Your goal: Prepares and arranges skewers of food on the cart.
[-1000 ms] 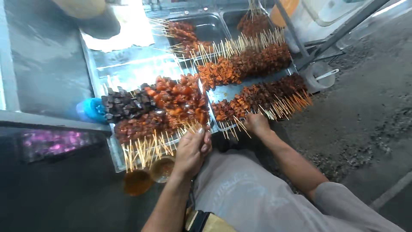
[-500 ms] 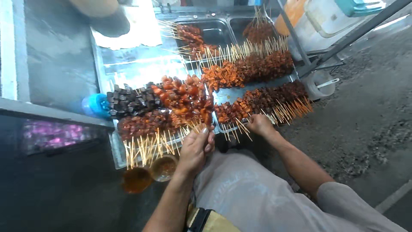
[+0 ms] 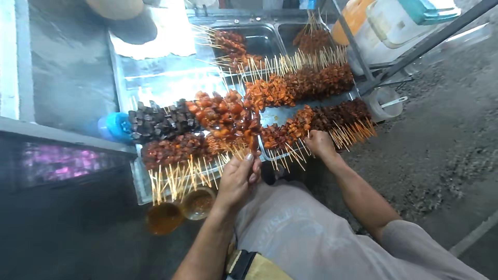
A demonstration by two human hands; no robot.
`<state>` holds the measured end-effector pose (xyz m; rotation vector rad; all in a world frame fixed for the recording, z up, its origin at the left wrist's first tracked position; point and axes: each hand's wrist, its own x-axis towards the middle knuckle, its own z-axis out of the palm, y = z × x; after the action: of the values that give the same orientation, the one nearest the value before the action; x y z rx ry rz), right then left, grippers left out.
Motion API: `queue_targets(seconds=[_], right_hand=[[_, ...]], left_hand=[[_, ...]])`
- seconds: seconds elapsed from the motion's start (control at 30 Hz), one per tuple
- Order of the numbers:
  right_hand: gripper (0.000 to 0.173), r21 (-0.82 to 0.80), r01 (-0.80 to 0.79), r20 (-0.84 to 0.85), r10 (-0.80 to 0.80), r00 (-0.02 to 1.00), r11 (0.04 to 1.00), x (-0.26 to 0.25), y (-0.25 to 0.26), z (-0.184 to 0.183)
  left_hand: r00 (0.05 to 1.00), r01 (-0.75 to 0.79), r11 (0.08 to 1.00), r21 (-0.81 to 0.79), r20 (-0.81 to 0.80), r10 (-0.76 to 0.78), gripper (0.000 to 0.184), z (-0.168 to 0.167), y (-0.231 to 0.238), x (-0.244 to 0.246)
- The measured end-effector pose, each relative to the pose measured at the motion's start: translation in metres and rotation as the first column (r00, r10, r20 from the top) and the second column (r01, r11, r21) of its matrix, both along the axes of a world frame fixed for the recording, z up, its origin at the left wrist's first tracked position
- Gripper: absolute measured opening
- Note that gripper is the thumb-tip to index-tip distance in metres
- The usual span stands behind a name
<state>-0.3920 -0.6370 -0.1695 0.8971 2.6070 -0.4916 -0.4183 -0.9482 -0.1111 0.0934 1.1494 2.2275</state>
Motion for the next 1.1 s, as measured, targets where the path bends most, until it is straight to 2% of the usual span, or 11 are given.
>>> queue_targets(seconds=[0.07,0.2,0.33,0.43,0.57,0.7,0.87,1.0,1.1], right_hand=[[0.030,0.004,0.009,-0.012,-0.009,1.000,1.000,0.003,0.000,0.000],[0.033,-0.013,-0.020,0.089,0.021,0.996,1.000,-0.003,-0.009,-0.015],[0.033,-0.001,-0.034,0.116,0.033,0.993,0.999,-0.002,-0.013,-0.026],[0.033,-0.032,-0.021,0.020,0.022,1.000,0.999,0.004,-0.012,-0.021],[0.031,-0.239,0.083,-0.166,-0.125,0.978,0.968,0.014,-0.011,-0.008],[0.022,-0.422,0.123,-0.311,-0.271,0.911,0.898,0.027,-0.014,-0.010],[0.019,-0.564,0.130,-0.329,-0.366,0.871,0.816,0.041,-0.027,-0.006],[0.019,-0.565,0.127,-0.325,-0.361,0.874,0.815,0.052,-0.031,-0.005],[0.018,-0.578,0.114,-0.338,-0.364,0.868,0.808,0.059,-0.032,-0.005]], left_hand=[[1.000,-0.001,1.000,-0.008,-0.002,0.001,0.027,0.000,0.001,-0.001],[1.000,0.022,1.000,-0.013,-0.020,-0.022,0.027,0.000,0.003,-0.001],[1.000,0.021,0.999,-0.040,-0.021,-0.022,0.025,0.001,0.009,0.000],[1.000,0.016,0.997,-0.070,-0.002,-0.016,0.024,-0.004,0.011,0.001],[0.999,-0.017,0.993,-0.114,0.028,0.021,0.021,-0.007,0.014,0.002],[0.998,-0.033,0.984,-0.173,0.038,0.040,0.028,-0.004,0.019,0.001],[0.997,-0.032,0.978,-0.207,0.064,0.047,0.033,-0.001,0.026,0.002],[0.997,-0.016,0.977,-0.212,0.071,0.031,0.035,0.000,0.031,0.002],[0.998,-0.004,0.981,-0.196,0.056,0.015,0.043,-0.001,0.033,0.002]])
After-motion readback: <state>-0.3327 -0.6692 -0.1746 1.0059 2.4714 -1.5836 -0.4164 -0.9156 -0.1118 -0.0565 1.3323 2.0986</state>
